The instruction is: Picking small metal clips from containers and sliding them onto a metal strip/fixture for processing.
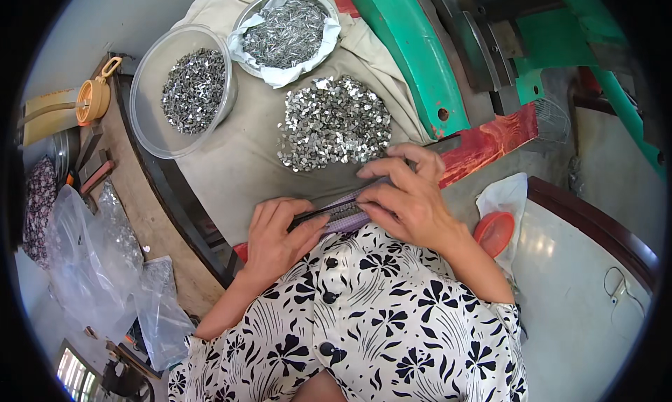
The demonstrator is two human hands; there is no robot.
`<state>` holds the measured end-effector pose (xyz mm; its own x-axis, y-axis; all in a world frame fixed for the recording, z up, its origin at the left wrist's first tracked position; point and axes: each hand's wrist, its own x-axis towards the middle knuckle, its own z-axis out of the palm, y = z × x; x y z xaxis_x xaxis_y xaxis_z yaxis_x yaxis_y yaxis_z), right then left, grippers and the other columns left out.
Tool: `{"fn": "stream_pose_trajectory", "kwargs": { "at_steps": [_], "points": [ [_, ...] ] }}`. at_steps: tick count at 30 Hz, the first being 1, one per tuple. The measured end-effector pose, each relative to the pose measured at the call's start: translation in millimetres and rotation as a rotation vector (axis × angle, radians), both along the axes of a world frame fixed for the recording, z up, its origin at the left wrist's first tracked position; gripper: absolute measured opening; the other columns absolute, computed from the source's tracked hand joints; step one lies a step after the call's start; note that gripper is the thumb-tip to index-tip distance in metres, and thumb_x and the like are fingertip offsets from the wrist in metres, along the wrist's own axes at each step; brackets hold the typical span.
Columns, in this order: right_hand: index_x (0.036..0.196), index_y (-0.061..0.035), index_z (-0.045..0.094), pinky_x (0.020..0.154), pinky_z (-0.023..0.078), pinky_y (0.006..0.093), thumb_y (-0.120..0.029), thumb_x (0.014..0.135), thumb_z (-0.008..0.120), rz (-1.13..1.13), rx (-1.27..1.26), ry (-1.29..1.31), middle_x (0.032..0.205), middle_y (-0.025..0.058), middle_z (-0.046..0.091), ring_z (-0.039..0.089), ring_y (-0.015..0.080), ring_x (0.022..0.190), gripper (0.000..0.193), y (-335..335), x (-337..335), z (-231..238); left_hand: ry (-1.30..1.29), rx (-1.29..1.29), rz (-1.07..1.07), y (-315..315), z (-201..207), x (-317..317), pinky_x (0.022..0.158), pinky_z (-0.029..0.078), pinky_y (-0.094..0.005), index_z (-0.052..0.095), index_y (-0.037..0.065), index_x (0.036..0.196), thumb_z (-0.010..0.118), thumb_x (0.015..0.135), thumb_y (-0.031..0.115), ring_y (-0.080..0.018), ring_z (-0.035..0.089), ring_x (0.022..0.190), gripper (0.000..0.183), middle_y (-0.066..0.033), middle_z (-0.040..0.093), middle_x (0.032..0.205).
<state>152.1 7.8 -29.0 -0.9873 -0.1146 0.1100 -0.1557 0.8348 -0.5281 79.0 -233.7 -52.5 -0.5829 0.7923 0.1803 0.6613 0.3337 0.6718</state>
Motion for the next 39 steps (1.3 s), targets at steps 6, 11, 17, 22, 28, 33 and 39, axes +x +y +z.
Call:
{"fn": "stream_pose_trajectory", "kwargs": {
  "at_steps": [6,11,17,22,28,33,39],
  "points": [
    [0.083,-0.0194,0.074,0.099,0.031,0.0429,-0.018,0.065,0.08,0.019,0.032,0.015,0.113,-0.0039,0.064,0.047,0.0304,0.116,0.018,-1,12,-9,-0.055,-0.004,0.048,5,0,3,0.078,0.044,-0.0366,0.072,0.015,0.098,0.081,0.069,0.013,-0.024,0.058,0.092,0.03,-0.002,0.062,0.101],
    [0.085,-0.0233,0.076,0.097,0.031,0.042,-0.022,0.063,0.082,0.021,0.095,0.063,0.113,-0.0049,0.065,0.047,0.0298,0.116,0.022,0,16,-9,-0.041,0.008,0.036,8,-3,3,0.078,0.043,-0.0367,0.071,0.015,0.099,0.081,0.07,0.014,-0.0237,0.058,0.091,0.031,-0.0011,0.062,0.101],
    [0.088,-0.0249,0.078,0.097,0.031,0.0423,-0.024,0.064,0.083,-0.037,0.056,0.097,0.113,-0.0054,0.065,0.048,0.0296,0.113,0.025,2,18,-9,-0.078,-0.011,0.069,12,-3,5,0.078,0.043,-0.0359,0.071,0.016,0.101,0.081,0.071,0.016,-0.0231,0.058,0.091,0.032,0.0001,0.062,0.101],
    [0.087,-0.0269,0.078,0.095,0.03,0.0425,-0.024,0.063,0.082,0.005,0.127,0.127,0.115,-0.0066,0.065,0.046,0.0285,0.114,0.024,-9,14,-6,-0.069,-0.042,0.01,17,-1,3,0.084,0.042,-0.0374,0.069,0.015,0.103,0.075,0.075,0.017,-0.0218,0.057,0.098,0.028,-0.0013,0.06,0.105],
    [0.081,-0.0287,0.075,0.094,0.029,0.0421,-0.026,0.062,0.08,0.068,0.255,0.157,0.117,-0.009,0.064,0.043,0.0247,0.117,0.019,-14,11,-3,-0.078,0.002,0.022,14,3,1,0.078,0.041,-0.0375,0.071,0.016,0.104,0.08,0.072,0.019,-0.024,0.057,0.091,0.034,-0.0018,0.061,0.104],
    [0.082,-0.0308,0.075,0.097,0.027,0.0404,-0.028,0.063,0.079,0.075,0.321,0.108,0.12,-0.0101,0.063,0.043,0.0227,0.119,0.02,-17,7,5,-0.14,-0.039,0.134,-4,9,0,0.078,0.041,-0.0391,0.068,0.009,0.1,0.083,0.069,0.018,-0.0269,0.057,0.092,0.035,-0.0054,0.06,0.103],
    [0.085,-0.0324,0.076,0.098,0.027,0.0405,-0.03,0.062,0.08,0.083,0.281,0.131,0.12,-0.0105,0.063,0.044,0.0226,0.12,0.024,-19,5,3,-0.174,-0.104,0.16,-26,11,3,0.079,0.042,-0.0395,0.067,0.011,0.101,0.08,0.073,0.018,-0.0267,0.056,0.096,0.032,-0.0049,0.059,0.106]
  ]
}}
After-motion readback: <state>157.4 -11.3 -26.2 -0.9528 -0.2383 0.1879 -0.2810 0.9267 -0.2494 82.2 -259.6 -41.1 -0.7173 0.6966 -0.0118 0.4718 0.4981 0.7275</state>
